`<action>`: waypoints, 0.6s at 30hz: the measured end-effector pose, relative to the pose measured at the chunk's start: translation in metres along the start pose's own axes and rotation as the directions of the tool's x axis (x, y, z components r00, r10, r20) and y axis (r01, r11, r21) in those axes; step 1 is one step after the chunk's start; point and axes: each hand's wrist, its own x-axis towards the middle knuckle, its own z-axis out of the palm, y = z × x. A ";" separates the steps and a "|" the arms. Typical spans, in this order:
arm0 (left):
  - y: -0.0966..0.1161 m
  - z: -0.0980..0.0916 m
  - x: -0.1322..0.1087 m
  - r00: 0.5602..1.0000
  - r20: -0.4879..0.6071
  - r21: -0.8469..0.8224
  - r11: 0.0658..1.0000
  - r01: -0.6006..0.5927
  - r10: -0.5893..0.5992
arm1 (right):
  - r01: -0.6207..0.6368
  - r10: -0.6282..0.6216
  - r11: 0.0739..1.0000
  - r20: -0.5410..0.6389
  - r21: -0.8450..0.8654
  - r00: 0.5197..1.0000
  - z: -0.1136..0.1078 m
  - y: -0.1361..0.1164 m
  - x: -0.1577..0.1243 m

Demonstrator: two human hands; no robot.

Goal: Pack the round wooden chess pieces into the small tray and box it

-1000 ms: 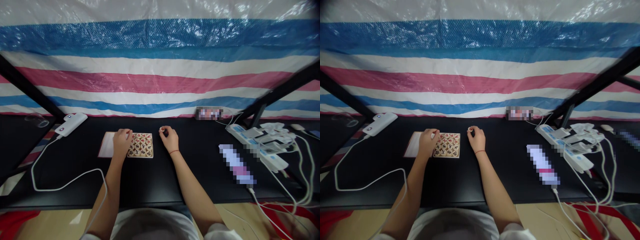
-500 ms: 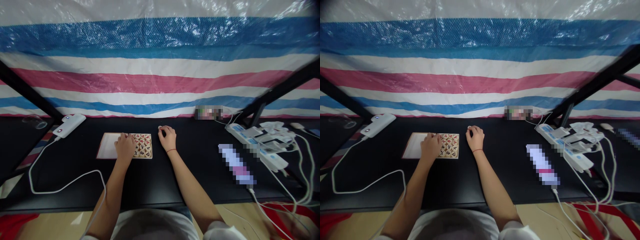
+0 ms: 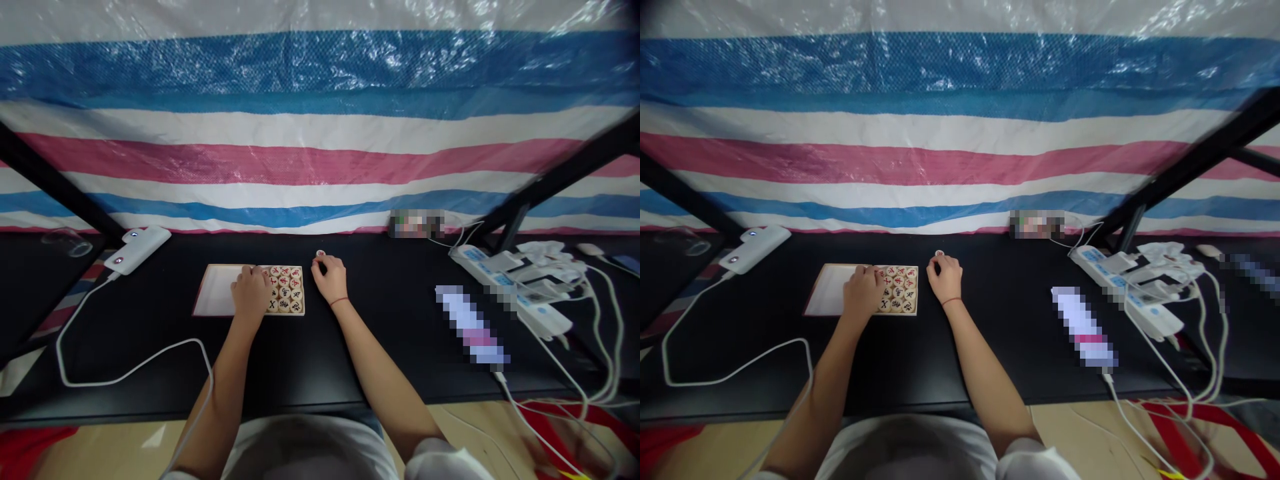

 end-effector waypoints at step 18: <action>-0.013 0.008 0.007 0.987 -0.144 -0.223 0.969 -0.103 0.072 | 0.105 -0.096 0.988 -0.080 0.113 0.992 -0.009 -0.009 -0.002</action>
